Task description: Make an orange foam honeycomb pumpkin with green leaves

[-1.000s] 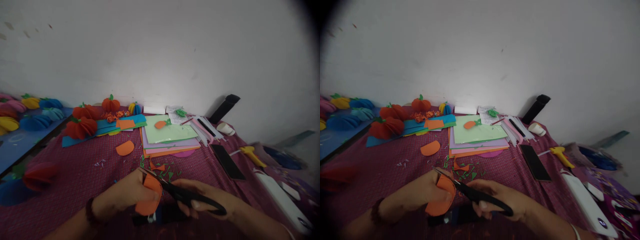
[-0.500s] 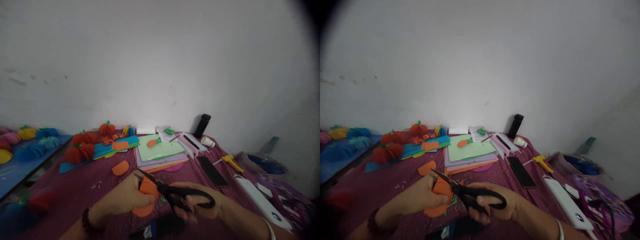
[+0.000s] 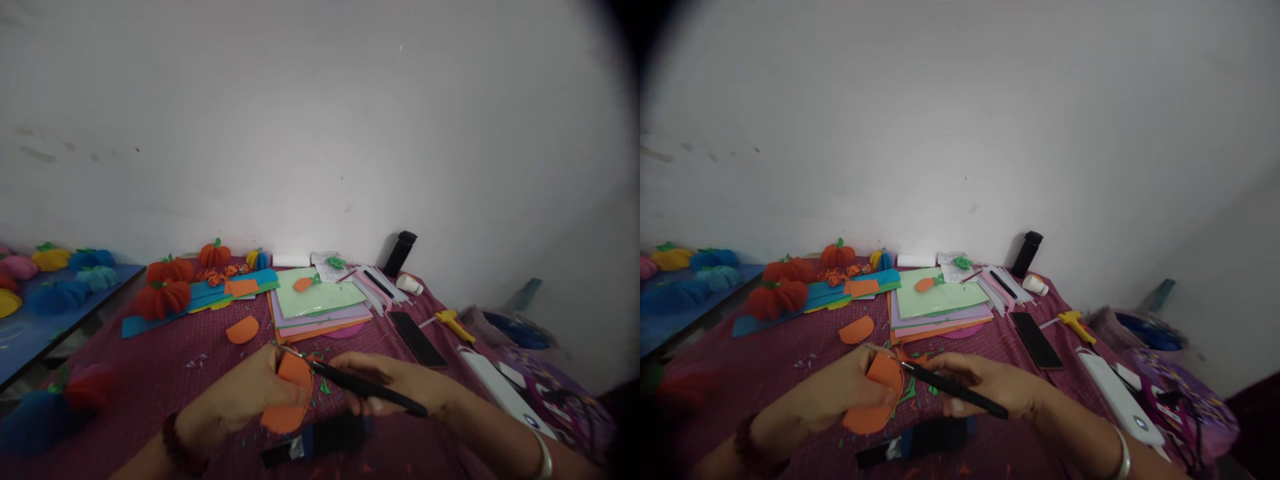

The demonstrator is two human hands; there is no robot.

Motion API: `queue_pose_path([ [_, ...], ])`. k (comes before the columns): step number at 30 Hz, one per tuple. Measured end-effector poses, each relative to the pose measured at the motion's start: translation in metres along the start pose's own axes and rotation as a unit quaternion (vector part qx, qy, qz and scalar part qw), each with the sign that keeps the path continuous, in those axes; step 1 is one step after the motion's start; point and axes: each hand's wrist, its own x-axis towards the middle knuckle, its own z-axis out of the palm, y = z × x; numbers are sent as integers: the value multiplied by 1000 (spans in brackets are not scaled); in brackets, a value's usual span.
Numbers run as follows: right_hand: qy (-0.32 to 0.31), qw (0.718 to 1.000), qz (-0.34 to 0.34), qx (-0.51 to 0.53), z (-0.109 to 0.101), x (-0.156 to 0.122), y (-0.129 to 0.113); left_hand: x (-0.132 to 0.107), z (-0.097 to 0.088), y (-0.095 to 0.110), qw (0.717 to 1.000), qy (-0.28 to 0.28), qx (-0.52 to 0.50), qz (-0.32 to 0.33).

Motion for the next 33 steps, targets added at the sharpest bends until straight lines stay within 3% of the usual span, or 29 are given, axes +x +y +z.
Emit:
queue_pose_path([
  [4, -9, 1000, -4, 8, -1, 4, 3, 2, 0, 0, 999, -32, -16, -6],
  [11, 14, 997, 14, 69, 2, 12, 23, 10, -4, -3, 999, -40, -9, -3],
  [19, 52, 998, 17, 15, -1, 15, 31, 21, -7, -6, 998, -46, -17, -40],
  [33, 29, 999, -2, 17, -19, 31, 57, 45, -25, -39, 995, -82, -14, -61],
])
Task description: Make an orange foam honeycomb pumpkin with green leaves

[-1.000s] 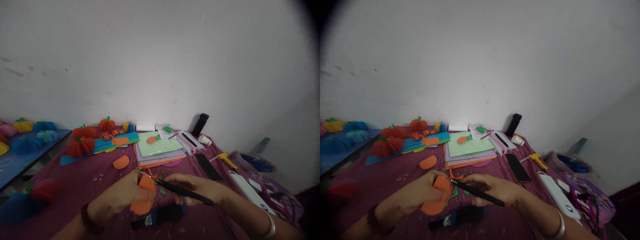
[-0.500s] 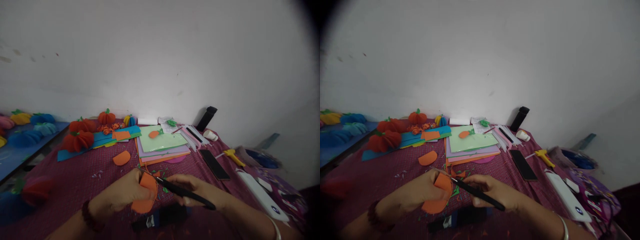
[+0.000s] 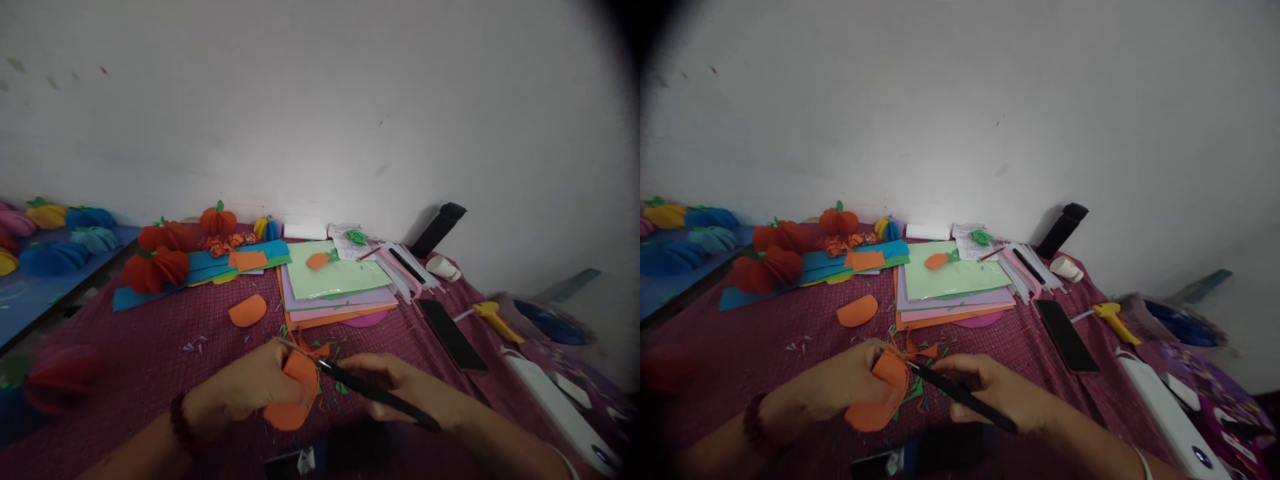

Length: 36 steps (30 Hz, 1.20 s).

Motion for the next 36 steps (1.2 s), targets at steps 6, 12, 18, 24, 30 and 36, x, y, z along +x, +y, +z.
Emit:
queue_pose_path([
  [6, -12, 1000, 27, 9, -4, 3, 0, 3, -1, 1, 1000, 3, 10, -11],
  [12, -8, 999, 30, 7, -4, 3, 2, 2, 1, 3, 999, 16, 35, -33],
  [18, 4, 998, 50, -25, -7, 2, 5, 4, 1, 1, 998, 24, 36, -38],
  [24, 9, 997, 68, -37, -4, 1, 5, 5, 2, 4, 999, -11, 24, -18],
  [30, 15, 992, 120, 17, -5, -3, 7, 5, 3, 6, 998, 2, 55, -39],
  [36, 229, 929, 30, -290, -59, -1, 5, 8, 5, -3, 998, 43, 44, 11],
])
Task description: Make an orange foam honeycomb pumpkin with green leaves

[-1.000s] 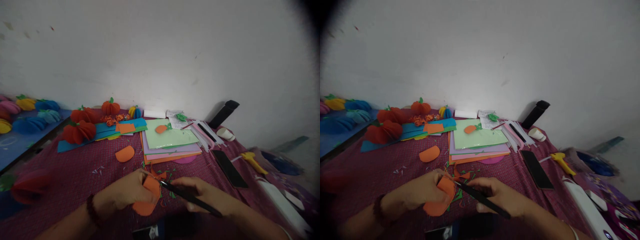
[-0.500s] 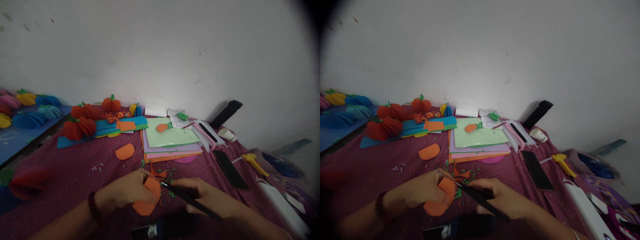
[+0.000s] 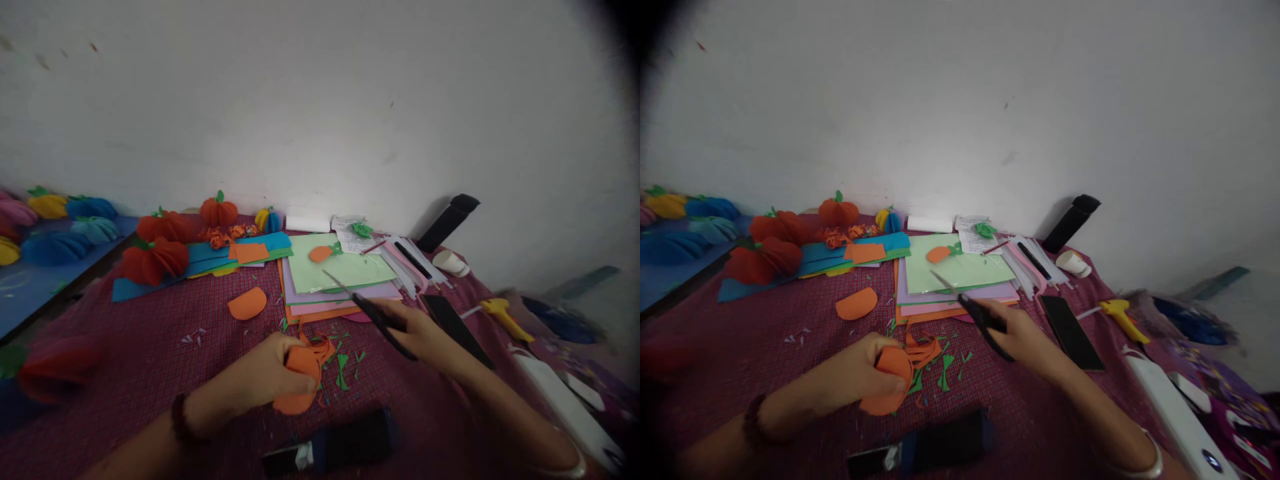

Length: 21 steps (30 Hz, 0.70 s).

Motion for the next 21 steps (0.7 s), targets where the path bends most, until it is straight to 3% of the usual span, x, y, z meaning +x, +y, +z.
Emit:
queue_pose_path([
  [2, 93, 981, 6, -171, -9, 9, 19, 0, 1, -1, 998, 30, 11, 53],
  [3, 108, 968, 7, -227, -12, 13, 29, -1, 2, 0, 995, 50, 30, 77],
  [6, 120, 946, -9, -302, -12, 18, 52, -5, 4, 6, 974, 117, 132, 145],
  [8, 142, 939, -21, -313, -9, 18, 57, -9, 6, 10, 944, 145, 214, 207],
  [11, 170, 943, -58, -281, 2, 14, 44, -11, 8, 9, 852, 185, 361, 332],
  [14, 141, 960, -127, -204, 21, 8, 16, -12, 8, 1, 706, 258, 472, 461],
  [16, 104, 962, -190, -165, 34, 3, -6, -14, 8, -4, 624, 275, 522, 512],
  [18, 74, 958, -240, -139, 44, -2, -25, -16, 7, -6, 575, 263, 557, 538],
  [21, 55, 951, -279, -125, 52, -7, -41, -18, 7, -5, 558, 242, 581, 541],
])
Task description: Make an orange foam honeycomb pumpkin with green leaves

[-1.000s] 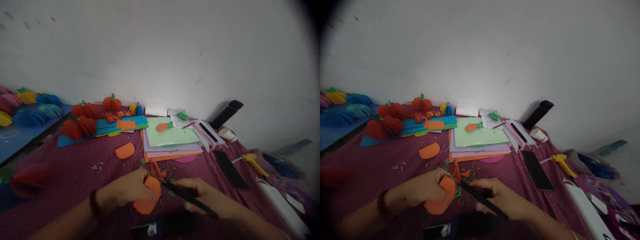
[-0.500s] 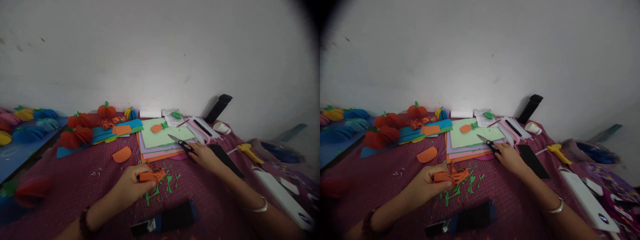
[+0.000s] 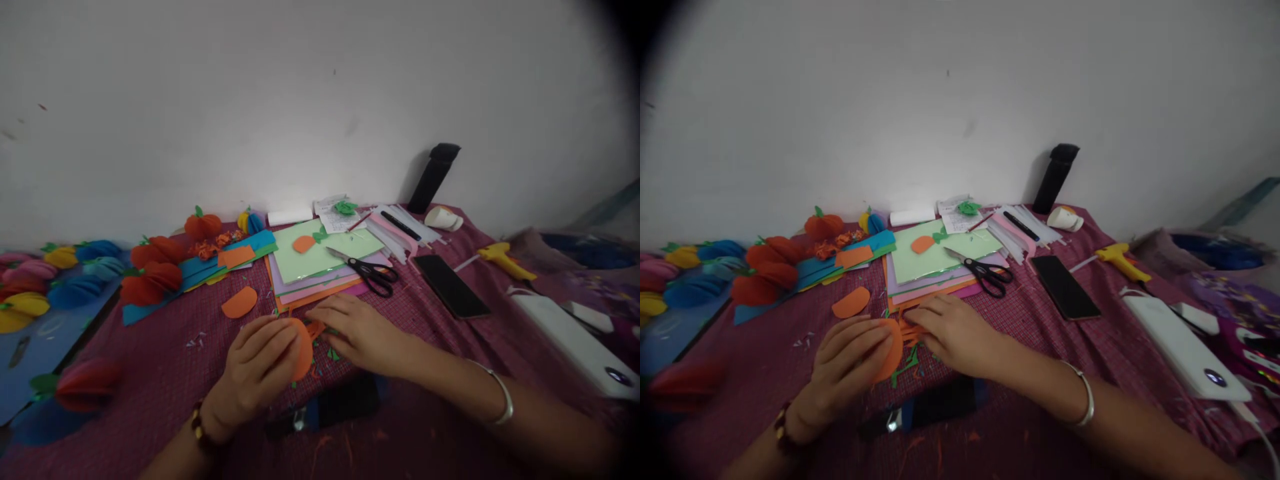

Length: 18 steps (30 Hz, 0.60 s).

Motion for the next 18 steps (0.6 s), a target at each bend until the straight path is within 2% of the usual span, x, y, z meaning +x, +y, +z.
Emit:
queue_pose_path([
  [10, 61, 998, -28, 12, 12, 0, -3, 2, 8, 0, 999, 24, -20, 14],
  [12, 83, 995, -47, 13, 15, 1, -3, 2, 13, 1, 997, 45, -59, -21],
  [13, 90, 994, -55, 21, 16, 1, -3, 4, 15, 2, 992, 56, -96, -59],
  [15, 83, 993, -49, 68, 19, 3, -3, 6, 20, 9, 959, 64, -203, -188],
  [16, 72, 991, -27, 111, 21, 3, -4, 7, 22, 13, 923, 50, -269, -271],
  [18, 47, 972, 54, 223, 26, 4, -4, 6, 25, 21, 809, 4, -380, -449],
])
